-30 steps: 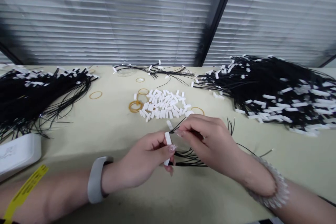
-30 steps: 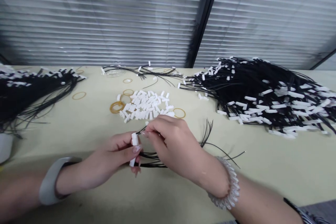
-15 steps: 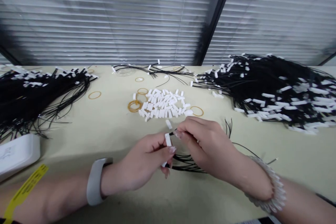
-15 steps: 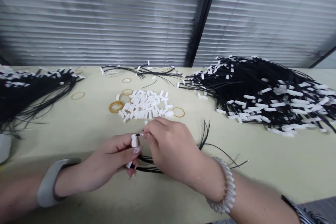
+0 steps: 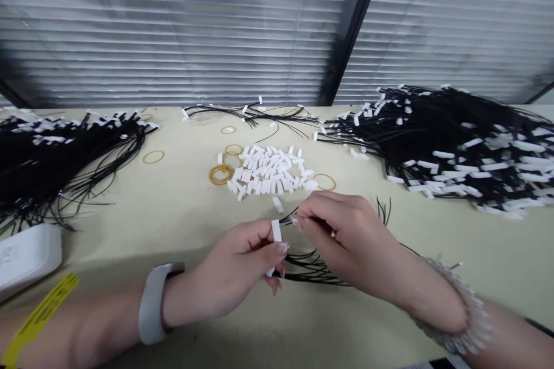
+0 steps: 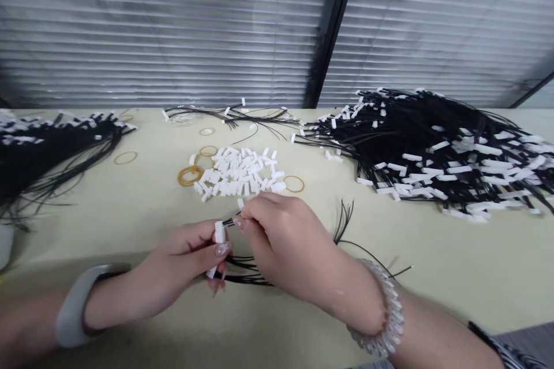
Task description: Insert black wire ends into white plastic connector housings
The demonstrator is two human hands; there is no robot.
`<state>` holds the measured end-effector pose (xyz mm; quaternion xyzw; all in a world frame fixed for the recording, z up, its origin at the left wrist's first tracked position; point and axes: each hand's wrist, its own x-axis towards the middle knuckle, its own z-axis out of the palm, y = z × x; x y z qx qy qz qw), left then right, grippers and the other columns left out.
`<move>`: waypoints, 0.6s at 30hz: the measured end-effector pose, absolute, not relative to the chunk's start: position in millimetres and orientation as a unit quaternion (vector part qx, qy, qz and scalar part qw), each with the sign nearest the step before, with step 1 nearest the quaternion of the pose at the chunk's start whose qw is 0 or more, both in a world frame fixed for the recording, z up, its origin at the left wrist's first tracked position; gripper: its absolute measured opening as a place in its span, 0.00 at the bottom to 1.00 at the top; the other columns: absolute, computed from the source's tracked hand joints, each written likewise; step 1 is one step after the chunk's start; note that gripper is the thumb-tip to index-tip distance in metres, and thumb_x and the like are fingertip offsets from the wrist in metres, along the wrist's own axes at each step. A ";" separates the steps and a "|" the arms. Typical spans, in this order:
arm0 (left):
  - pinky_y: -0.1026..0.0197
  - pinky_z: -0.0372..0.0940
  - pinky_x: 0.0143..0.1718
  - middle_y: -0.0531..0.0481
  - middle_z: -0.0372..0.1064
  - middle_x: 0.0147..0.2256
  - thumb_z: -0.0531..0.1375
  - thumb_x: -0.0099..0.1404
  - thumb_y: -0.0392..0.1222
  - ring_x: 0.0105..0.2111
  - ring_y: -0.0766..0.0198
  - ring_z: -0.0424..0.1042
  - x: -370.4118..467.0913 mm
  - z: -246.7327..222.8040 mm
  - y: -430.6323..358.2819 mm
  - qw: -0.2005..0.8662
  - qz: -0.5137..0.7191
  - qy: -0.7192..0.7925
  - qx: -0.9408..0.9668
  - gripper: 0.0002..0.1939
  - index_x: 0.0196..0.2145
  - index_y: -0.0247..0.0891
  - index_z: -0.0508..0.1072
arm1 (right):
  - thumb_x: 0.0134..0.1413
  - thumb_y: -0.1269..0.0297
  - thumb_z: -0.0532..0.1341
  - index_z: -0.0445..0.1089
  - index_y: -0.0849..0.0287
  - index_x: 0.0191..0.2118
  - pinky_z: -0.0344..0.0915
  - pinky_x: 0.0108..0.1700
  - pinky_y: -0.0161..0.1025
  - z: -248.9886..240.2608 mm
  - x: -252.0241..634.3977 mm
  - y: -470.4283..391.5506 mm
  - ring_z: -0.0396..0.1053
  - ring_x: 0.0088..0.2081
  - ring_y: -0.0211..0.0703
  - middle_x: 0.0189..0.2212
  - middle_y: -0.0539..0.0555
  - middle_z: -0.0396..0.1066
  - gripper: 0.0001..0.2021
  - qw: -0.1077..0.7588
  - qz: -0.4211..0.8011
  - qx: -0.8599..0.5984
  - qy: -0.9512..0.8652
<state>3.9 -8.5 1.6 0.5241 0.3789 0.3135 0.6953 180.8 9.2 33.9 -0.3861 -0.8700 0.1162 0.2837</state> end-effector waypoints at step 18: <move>0.65 0.61 0.24 0.56 0.59 0.22 0.52 0.63 0.43 0.22 0.70 0.61 3.7 -1.7 -10.5 0.660 0.292 0.355 0.594 0.11 0.25 0.36 0.62 | 0.51 0.74 0.52 0.61 0.62 0.23 0.51 0.26 0.32 30.6 173.7 3.3 0.55 0.24 0.31 0.20 0.48 0.60 0.08 0.267 0.105 -0.395 -0.872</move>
